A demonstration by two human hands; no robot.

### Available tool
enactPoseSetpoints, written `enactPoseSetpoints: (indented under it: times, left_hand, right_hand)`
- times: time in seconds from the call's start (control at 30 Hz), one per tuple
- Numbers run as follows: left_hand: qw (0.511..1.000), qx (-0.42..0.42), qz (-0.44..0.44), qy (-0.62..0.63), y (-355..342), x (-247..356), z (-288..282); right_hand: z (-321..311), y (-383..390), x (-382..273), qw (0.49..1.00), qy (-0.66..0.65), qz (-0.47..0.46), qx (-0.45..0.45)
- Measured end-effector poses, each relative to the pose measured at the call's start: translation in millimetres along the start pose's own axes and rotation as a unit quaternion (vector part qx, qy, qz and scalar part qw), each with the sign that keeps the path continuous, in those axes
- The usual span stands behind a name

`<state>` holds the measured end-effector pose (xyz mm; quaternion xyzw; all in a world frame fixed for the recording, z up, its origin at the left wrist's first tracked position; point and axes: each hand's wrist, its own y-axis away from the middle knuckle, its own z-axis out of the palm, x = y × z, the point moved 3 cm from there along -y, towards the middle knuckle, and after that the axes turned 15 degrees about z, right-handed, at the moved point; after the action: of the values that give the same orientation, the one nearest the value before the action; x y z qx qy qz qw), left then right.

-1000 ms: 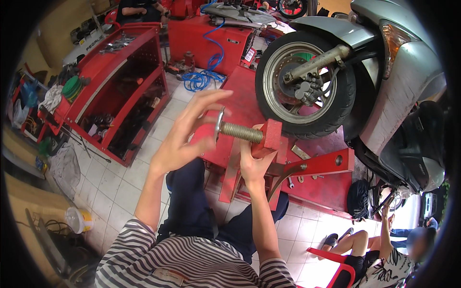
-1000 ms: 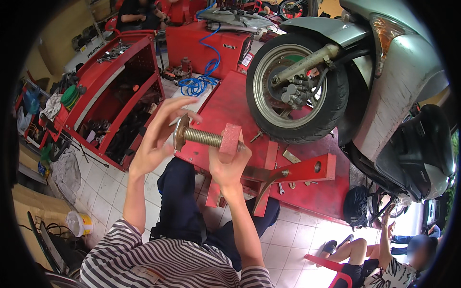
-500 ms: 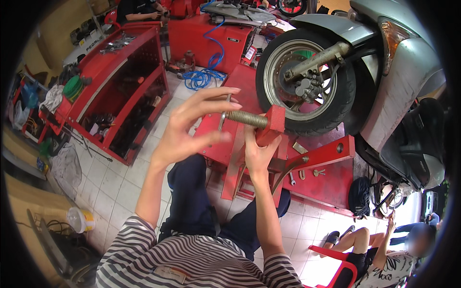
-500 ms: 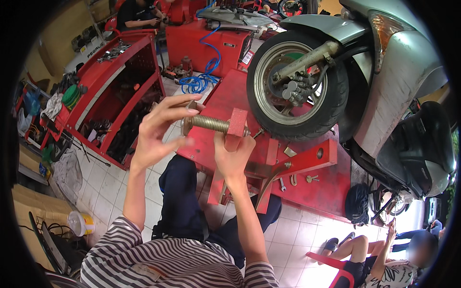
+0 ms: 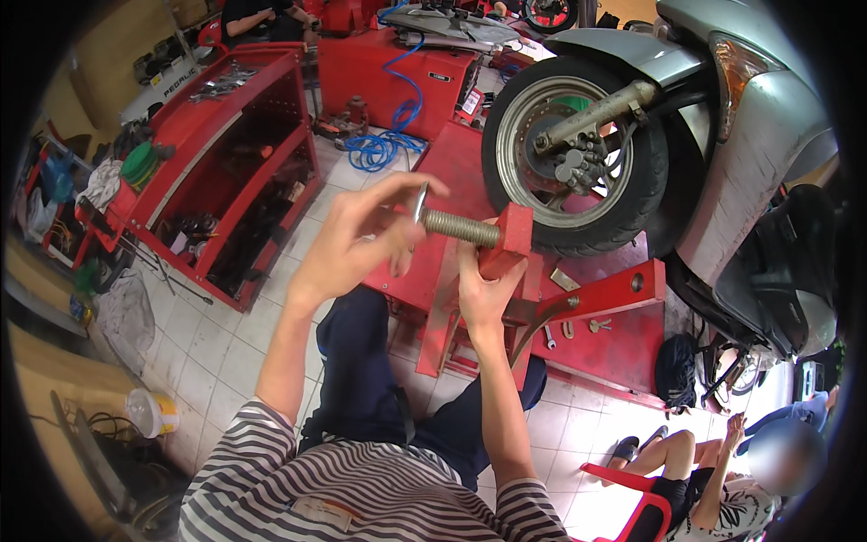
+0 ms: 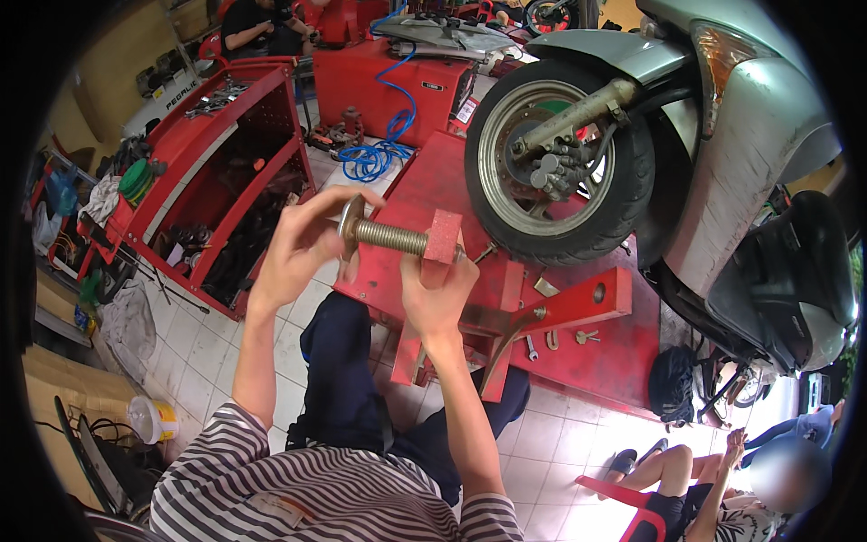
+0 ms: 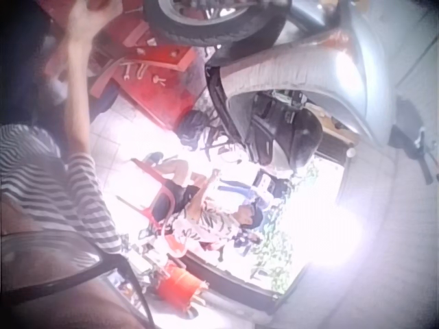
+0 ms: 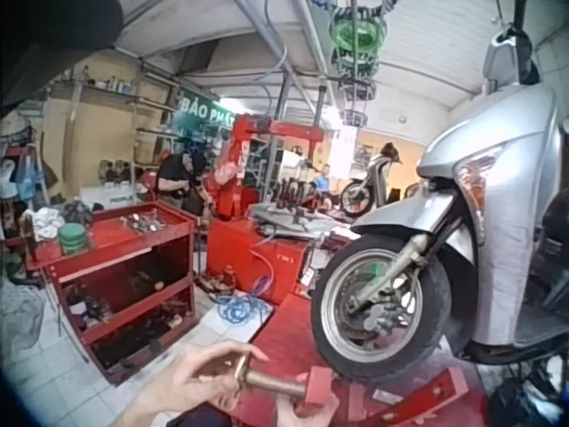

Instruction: The person unscrews a large threaded rod from a red motorcycle lift by hand, removes a metal plate, and then uses a wrench to adjust a bolt on the frame.

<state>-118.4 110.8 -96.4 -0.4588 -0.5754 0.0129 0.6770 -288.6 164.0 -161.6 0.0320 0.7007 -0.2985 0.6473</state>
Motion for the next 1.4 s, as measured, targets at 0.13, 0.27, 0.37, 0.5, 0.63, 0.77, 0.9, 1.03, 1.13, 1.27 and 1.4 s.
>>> enactPoseSetpoints:
  times: [0.13, 0.27, 0.37, 0.5, 0.63, 0.77, 0.9, 1.03, 1.13, 1.27, 1.4]
  left_hand:
    - [0.990, 0.026, 0.133, -0.035, -4.0, 8.6, 8.7]
    - [0.975, 0.014, 0.202, -0.097, -2.6, 5.9, 3.6]
    - [0.999, 0.024, -0.025, -0.012, 4.4, -5.5, -6.4]
    - [0.996, 0.028, 0.067, -0.054, 6.0, -8.0, -4.4]
    - [0.969, 0.040, 0.228, -0.088, 2.6, -1.4, 10.4]
    - [0.994, -0.024, 0.049, -0.095, 4.4, -1.2, 2.2]
    - [0.994, 0.016, 0.090, -0.061, 4.2, 5.1, 4.8]
    - [0.942, -0.035, 0.270, -0.195, -3.3, 5.9, 0.8]
    - [0.981, -0.034, 0.134, -0.136, -1.6, 10.9, 1.2]
    - [0.960, -0.026, 0.163, -0.224, -6.5, 14.3, 0.4]
    - [0.960, 0.020, 0.242, -0.137, -3.3, 3.4, 3.6]
  right_hand:
    - [1.6, -0.2, 0.1, 1.000, -0.011, -0.014, 0.008]
    - [3.0, -0.2, -0.7, 1.000, -0.007, -0.015, 0.002]
    - [1.1, 0.4, 0.5, 1.000, -0.014, -0.009, 0.002]
    - [0.8, 1.0, -1.4, 0.999, 0.008, -0.040, 0.009]
    - [4.2, 2.0, -3.5, 0.999, 0.001, -0.041, 0.008]
    - [-0.6, 1.3, 0.5, 1.000, -0.003, -0.024, 0.009]
    - [4.6, -2.4, -5.2, 0.998, -0.034, 0.000, 0.047]
    - [6.4, -2.5, -10.4, 0.998, -0.033, 0.005, 0.048]
    - [1.3, -2.0, -3.3, 0.999, -0.016, 0.006, 0.033]
    - [6.0, -2.1, -10.7, 0.998, -0.044, -0.007, 0.053]
    - [9.2, 0.4, -8.2, 0.996, -0.066, -0.012, 0.051]
